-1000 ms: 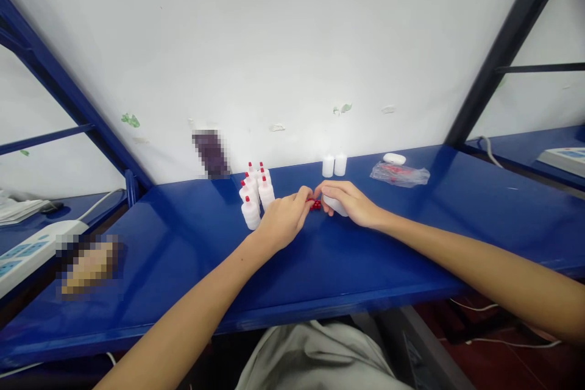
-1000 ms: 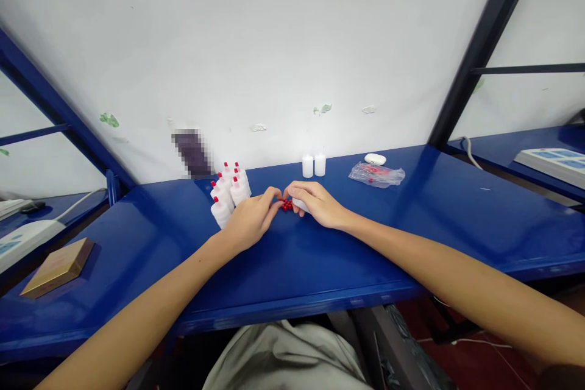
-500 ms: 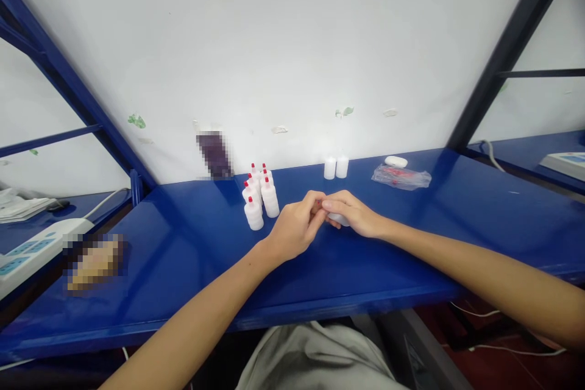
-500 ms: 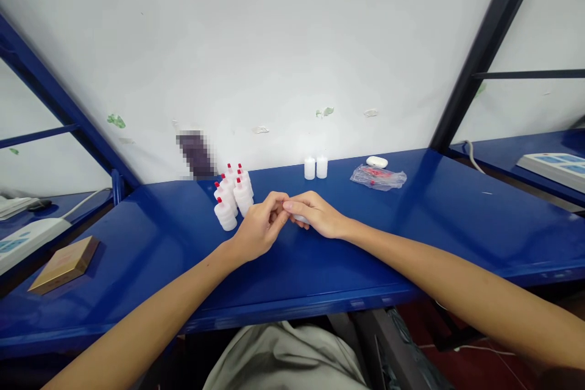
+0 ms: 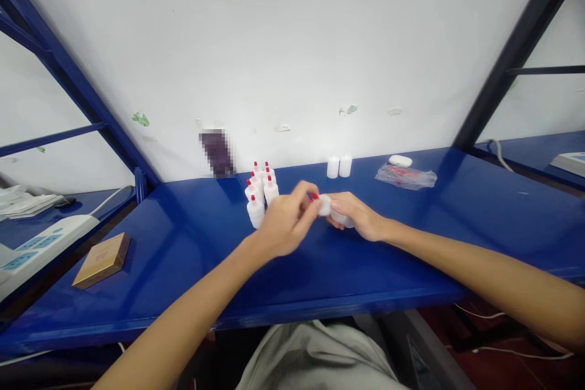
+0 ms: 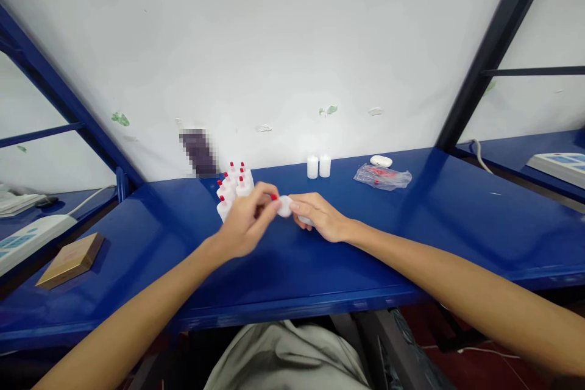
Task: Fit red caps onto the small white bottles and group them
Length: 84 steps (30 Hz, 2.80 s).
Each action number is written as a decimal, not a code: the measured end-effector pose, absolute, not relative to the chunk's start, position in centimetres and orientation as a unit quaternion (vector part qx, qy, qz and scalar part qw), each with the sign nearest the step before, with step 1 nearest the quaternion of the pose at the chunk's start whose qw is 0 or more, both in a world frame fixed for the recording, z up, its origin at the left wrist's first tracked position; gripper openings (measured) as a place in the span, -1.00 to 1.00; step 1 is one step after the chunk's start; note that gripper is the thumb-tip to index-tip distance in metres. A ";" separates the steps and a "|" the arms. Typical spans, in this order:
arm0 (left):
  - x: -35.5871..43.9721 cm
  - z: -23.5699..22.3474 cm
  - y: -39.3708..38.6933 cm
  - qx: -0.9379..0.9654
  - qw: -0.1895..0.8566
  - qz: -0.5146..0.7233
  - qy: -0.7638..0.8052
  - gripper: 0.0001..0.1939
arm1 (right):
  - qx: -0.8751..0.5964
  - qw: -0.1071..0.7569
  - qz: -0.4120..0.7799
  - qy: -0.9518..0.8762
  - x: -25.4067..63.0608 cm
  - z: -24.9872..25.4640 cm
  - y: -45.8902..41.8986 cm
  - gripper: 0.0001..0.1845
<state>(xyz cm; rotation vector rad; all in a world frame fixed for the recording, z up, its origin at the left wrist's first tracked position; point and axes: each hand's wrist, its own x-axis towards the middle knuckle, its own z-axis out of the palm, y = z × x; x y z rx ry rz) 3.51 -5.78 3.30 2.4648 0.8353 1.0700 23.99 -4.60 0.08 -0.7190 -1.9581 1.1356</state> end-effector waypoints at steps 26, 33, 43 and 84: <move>-5.9 5.6 -4.5 0.800 0.003 0.277 0.532 -0.71 | -0.398 0.419 0.383 -0.721 25.0 -0.1 -2.4 -0.71; -6.1 5.9 -4.4 0.804 -0.013 0.260 0.534 -0.70 | -0.398 0.410 0.374 -0.730 24.9 -0.1 -2.5 -0.69; -6.0 5.3 -4.8 0.796 -0.029 0.290 0.531 -0.68 | -0.407 0.393 0.362 -0.741 24.9 0.1 -2.6 -0.67; 6.0 -0.3 -5.4 0.875 0.225 0.316 0.288 -0.85 | -0.333 0.337 0.385 -0.792 24.2 0.3 -4.6 -0.51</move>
